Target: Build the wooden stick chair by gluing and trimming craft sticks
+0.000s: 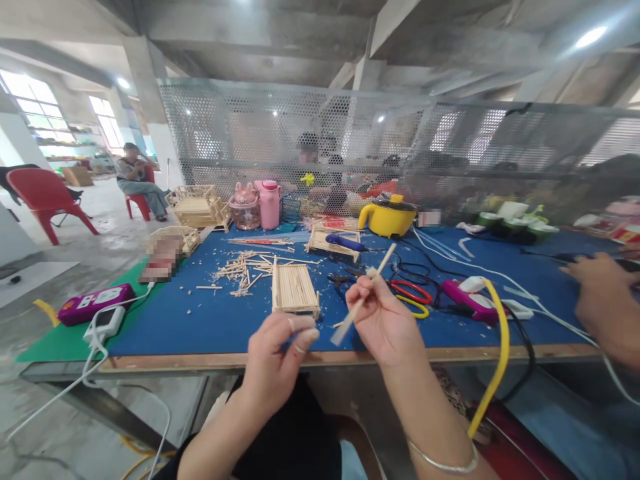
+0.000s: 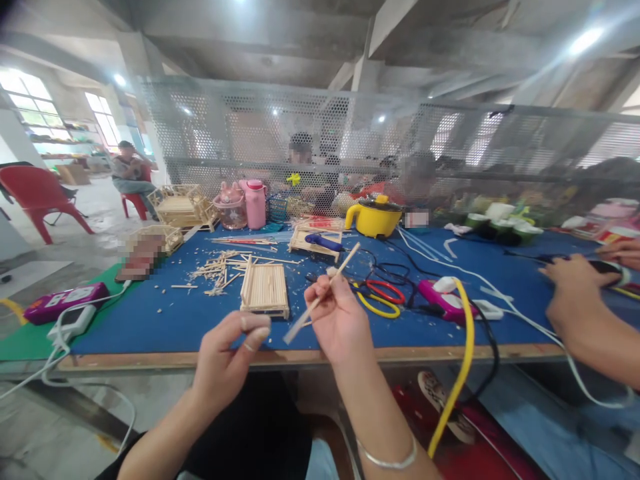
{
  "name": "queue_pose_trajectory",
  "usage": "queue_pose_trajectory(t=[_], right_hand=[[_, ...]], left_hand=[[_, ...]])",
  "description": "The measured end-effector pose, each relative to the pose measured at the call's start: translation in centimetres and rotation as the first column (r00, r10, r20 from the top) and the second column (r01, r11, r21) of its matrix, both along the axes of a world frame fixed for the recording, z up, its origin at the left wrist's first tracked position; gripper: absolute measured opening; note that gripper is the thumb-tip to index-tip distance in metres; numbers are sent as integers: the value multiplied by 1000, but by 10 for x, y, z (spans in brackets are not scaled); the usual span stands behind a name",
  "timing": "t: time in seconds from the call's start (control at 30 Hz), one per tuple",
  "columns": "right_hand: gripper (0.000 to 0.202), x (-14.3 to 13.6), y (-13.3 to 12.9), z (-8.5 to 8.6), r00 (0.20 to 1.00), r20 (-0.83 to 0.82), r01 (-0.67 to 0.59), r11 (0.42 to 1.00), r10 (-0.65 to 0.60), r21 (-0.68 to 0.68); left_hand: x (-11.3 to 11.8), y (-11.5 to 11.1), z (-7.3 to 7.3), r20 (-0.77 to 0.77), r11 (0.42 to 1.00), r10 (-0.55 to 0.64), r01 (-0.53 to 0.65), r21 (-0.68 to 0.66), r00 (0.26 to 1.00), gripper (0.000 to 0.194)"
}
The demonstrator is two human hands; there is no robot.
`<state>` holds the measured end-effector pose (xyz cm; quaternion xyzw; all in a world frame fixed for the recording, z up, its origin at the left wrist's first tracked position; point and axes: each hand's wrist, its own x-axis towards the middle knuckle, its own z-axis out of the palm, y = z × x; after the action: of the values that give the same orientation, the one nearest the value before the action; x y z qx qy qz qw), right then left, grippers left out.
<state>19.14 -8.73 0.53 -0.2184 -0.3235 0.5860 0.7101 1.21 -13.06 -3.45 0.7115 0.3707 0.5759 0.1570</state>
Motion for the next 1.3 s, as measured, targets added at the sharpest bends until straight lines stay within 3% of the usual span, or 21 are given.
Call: queue_pose_trajectory(t=[0.1,0.23,0.37,0.6,0.73,1.0,1.07,1.1,1.17,1.2,1.27,1.3], right_hand=[[8,-13,-1,-7,996,-81,-26,999,23,-42],[10,-19,-2,-11,990,-142,-32,998,25,-45],[9,-19,-4,-12,987,-159,-12,999,4,-50],[9,-16,-9,-14,999,-47,-4,1000,2,-27],[11,-14,-16,-15,989,144,31,997,-41,75],[14,-16,-23,-14,949,275,122,984,-154,130],[16,-14,-33,-14,848,496,140,982,-187,130],[18,-13,-40,-13,744,636,142,979,-205,149],[28,-9,-58,-10,438,856,92,961,-275,261],[30,-6,-66,-7,317,863,73,918,-393,391],[10,1,-75,0,152,718,33,730,-679,683],[12,5,-74,4,34,650,-2,650,-759,760]], left_hand=[[15,-11,5,21,968,-180,181,-171,983,14],[21,-10,2,173,915,-208,254,-312,963,13],[21,-7,-3,261,878,-226,313,-363,938,16],[17,-2,-14,285,923,-43,147,-354,957,14],[12,1,-16,344,943,44,75,-324,938,14],[5,1,-15,482,989,80,-8,-149,873,15],[0,3,-18,436,990,110,-62,-124,893,18],[-3,4,-19,399,990,126,-91,-104,908,19],[-9,6,-22,309,989,148,-140,-46,940,20],[-12,7,-22,259,988,150,-152,-13,954,21],[-17,9,-23,180,985,150,-162,53,972,25],[-19,9,-22,152,983,150,-163,81,977,28]])
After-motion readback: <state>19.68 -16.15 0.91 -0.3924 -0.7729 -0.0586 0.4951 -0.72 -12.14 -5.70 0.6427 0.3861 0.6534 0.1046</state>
